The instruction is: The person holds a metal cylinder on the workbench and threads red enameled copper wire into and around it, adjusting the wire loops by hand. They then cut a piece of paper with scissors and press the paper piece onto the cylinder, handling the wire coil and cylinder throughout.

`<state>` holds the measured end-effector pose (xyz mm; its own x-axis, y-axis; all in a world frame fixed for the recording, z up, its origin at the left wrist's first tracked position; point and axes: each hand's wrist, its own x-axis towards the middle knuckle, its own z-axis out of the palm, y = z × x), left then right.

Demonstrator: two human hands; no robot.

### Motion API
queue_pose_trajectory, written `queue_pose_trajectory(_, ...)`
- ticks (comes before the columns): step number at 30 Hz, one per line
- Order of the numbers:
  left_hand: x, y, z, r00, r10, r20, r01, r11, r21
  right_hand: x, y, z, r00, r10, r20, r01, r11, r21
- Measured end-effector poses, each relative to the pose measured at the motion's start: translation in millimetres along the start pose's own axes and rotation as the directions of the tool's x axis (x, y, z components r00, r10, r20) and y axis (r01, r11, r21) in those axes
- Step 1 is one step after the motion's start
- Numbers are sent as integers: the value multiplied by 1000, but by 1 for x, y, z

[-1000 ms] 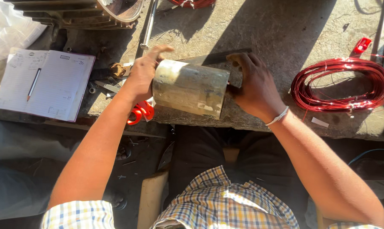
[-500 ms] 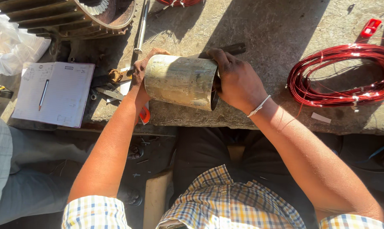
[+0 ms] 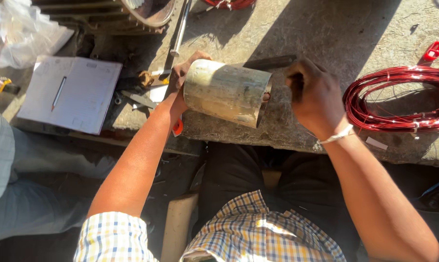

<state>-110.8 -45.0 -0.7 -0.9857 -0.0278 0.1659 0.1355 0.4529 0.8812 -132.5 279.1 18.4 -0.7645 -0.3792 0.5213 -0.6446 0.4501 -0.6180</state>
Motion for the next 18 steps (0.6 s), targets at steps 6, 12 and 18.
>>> queue_pose_trajectory(6, -13, 13, 1, 996, 90, 7, -90, 993, 74, -19, -8, 13, 996, 2, 93, 10, 992, -124)
queue_pose_trajectory(12, -10, 19, 4, 992, 122, 12, -123, 982, 141, -17, -12, 23, 986, 117, 120, -123, 991, 43)
queue_pose_trajectory(18, -12, 17, 3, 993, 120, 15, -121, 973, 197, -22, -15, 39, 993, 120, 12, -120, 989, 89)
